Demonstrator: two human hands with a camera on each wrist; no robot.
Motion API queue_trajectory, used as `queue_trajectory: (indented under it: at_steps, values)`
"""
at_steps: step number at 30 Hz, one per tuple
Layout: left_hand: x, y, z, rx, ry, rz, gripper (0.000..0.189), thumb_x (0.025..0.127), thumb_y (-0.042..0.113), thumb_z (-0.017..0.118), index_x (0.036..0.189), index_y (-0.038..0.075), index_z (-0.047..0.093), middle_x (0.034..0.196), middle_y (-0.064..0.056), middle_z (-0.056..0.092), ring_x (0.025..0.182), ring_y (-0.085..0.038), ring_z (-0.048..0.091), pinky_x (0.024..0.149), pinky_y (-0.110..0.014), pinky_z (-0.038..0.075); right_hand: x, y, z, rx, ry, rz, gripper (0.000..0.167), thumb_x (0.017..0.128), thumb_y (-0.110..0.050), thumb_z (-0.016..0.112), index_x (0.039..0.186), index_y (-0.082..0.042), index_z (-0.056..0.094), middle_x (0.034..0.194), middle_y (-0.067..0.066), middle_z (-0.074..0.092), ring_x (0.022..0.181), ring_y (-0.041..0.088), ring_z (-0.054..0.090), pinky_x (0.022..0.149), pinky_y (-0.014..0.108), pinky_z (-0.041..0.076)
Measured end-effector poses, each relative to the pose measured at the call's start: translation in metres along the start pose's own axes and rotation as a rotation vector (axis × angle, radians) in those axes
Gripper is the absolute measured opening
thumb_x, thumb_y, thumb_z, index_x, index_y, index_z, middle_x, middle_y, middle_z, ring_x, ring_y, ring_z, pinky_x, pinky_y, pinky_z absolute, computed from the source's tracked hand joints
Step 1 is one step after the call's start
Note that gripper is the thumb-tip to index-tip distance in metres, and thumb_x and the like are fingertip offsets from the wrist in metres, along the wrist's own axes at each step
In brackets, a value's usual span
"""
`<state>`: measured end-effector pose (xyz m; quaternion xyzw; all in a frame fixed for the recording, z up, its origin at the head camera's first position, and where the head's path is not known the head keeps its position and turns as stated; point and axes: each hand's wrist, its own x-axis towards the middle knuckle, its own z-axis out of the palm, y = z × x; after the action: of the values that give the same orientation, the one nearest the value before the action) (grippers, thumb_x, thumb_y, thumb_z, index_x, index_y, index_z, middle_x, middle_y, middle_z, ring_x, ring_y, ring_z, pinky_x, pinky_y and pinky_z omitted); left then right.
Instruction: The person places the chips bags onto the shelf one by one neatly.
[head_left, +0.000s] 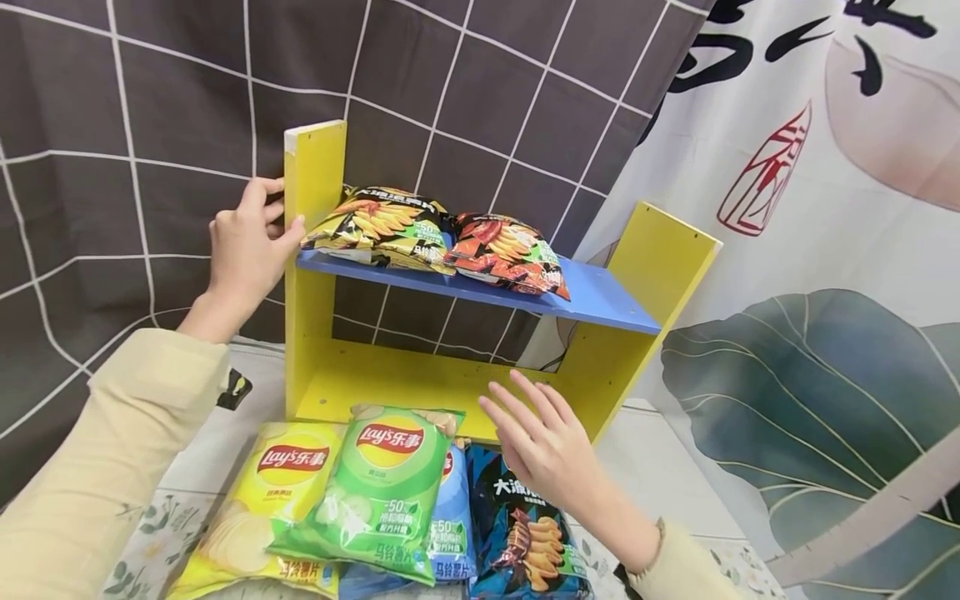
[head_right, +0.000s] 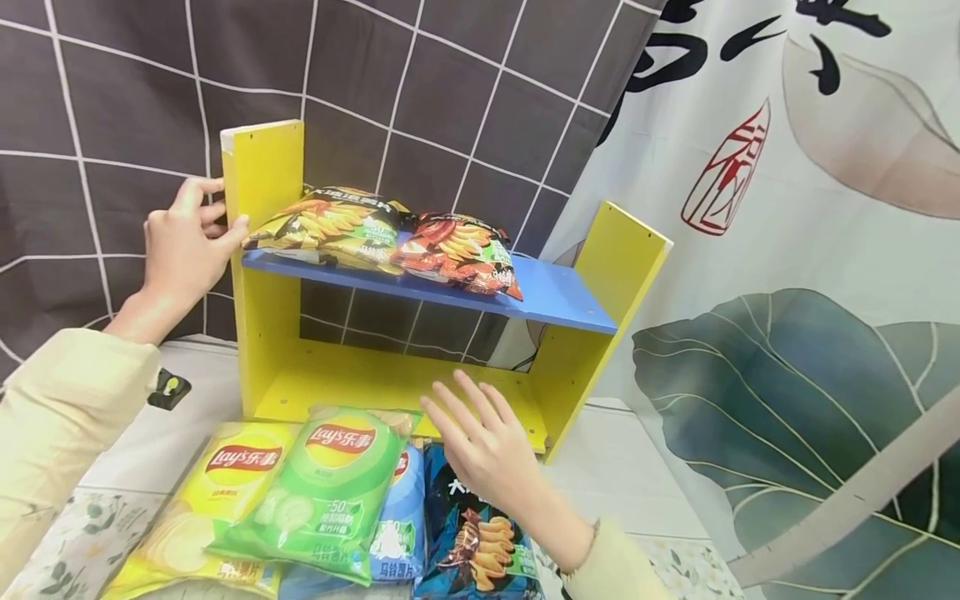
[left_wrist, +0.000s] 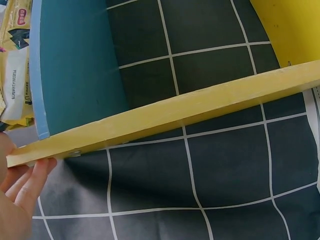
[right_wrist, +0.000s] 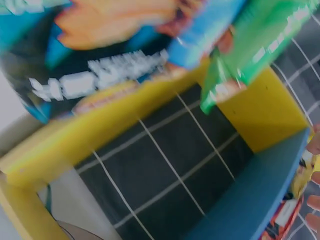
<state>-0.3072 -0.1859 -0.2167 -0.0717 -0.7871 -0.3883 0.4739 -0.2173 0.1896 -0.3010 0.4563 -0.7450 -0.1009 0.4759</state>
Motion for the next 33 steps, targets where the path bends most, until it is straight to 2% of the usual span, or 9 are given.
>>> queue_trajectory:
  at_steps: [12,17,24,26,33]
  values:
    - [0.001,0.003,0.003,0.007,-0.009,-0.008,0.041,0.090,0.014,0.061,0.127,0.000,0.053,0.120,-0.022,0.063,0.096,-0.039,0.069,0.085,-0.050,0.054,-0.059,-0.027,-0.008,0.155,-0.198,0.034,0.045,0.103,-0.030,0.033,0.137,-0.008,0.052,0.128,0.008,0.063,0.119,0.026,0.059,0.089,0.037,0.055]
    - [0.001,0.002,0.002,0.013,-0.006,0.000,0.040,0.090,0.013,0.061,0.127,-0.001,0.053,0.119,-0.022,0.064,0.094,-0.039,0.069,0.085,-0.050,0.054,-0.080,-0.037,-0.009,0.205,-0.236,0.050,0.045,0.100,-0.032,0.039,0.137,-0.008,0.052,0.129,0.005,0.062,0.116,0.023,0.060,0.087,0.035,0.055]
    - [0.003,0.001,0.001,0.019,0.005,-0.001,0.040,0.089,0.013,0.061,0.126,-0.001,0.053,0.118,-0.022,0.064,0.094,-0.039,0.069,0.087,-0.050,0.054,-0.100,-0.053,-0.016,0.257,-0.401,0.122,0.055,0.092,-0.041,0.058,0.140,-0.016,0.049,0.132,-0.001,0.060,0.116,0.015,0.057,0.084,0.033,0.056]
    - [0.003,0.001,0.001,0.021,-0.002,-0.005,0.041,0.090,0.014,0.061,0.126,-0.001,0.053,0.119,-0.022,0.064,0.095,-0.039,0.069,0.087,-0.050,0.054,-0.105,-0.055,-0.017,0.270,-0.425,0.141,0.057,0.089,-0.042,0.063,0.138,-0.016,0.050,0.130,-0.002,0.060,0.115,0.015,0.058,0.083,0.032,0.057]
    - [0.002,0.001,0.000,0.022,-0.016,-0.015,0.041,0.090,0.014,0.060,0.127,-0.002,0.052,0.120,-0.023,0.062,0.097,-0.040,0.068,0.087,-0.051,0.053,-0.124,-0.062,-0.018,0.293,-0.471,0.154,0.057,0.088,-0.050,0.062,0.136,-0.020,0.052,0.132,-0.001,0.059,0.111,0.018,0.061,0.071,0.029,0.058]
